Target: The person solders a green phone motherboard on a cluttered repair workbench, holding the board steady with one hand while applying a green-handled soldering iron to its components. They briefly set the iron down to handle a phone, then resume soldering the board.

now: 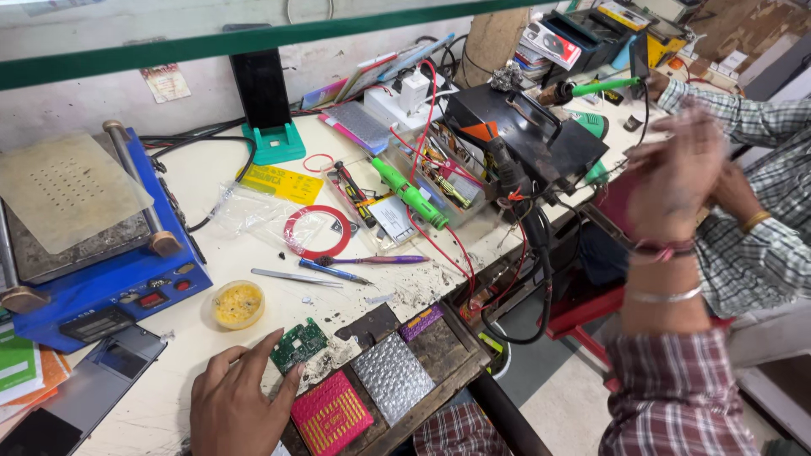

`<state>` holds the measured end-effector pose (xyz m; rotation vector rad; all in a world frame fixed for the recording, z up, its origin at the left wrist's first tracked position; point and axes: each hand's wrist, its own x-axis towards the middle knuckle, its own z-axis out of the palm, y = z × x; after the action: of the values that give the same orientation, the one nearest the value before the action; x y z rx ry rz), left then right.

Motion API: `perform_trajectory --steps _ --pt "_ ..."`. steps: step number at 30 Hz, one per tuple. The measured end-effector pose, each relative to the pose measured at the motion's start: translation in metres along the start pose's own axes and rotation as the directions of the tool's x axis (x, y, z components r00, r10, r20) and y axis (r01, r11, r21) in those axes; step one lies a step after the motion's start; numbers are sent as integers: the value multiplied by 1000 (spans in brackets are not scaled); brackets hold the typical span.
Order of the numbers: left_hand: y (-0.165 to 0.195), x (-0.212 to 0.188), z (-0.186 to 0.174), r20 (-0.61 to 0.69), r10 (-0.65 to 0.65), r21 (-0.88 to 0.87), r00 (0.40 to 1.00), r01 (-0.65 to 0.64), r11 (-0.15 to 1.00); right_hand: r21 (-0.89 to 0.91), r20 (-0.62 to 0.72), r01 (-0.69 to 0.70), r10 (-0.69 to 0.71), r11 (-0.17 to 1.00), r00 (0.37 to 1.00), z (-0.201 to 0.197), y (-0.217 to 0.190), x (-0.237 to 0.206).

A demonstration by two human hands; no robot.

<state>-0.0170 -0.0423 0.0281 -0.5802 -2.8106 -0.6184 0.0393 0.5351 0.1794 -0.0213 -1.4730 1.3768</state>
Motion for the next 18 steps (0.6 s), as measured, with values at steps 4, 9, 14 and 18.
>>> perform_trajectory --steps 4,9,14,18 --pt "2 -2 -2 -2 -2 5 1000 2 1000 106 -194 -127 146 986 970 -42 -6 64" --pt "3 -2 -1 6 -30 7 1000 30 1000 181 -54 -502 519 846 853 -31 4 91" --pt "0 -2 -1 -16 -22 17 1000 23 1000 242 44 -440 443 865 896 -19 3 97" --pt "-1 -3 1 -4 -33 27 999 34 999 148 22 -417 418 897 908 -28 2 90"
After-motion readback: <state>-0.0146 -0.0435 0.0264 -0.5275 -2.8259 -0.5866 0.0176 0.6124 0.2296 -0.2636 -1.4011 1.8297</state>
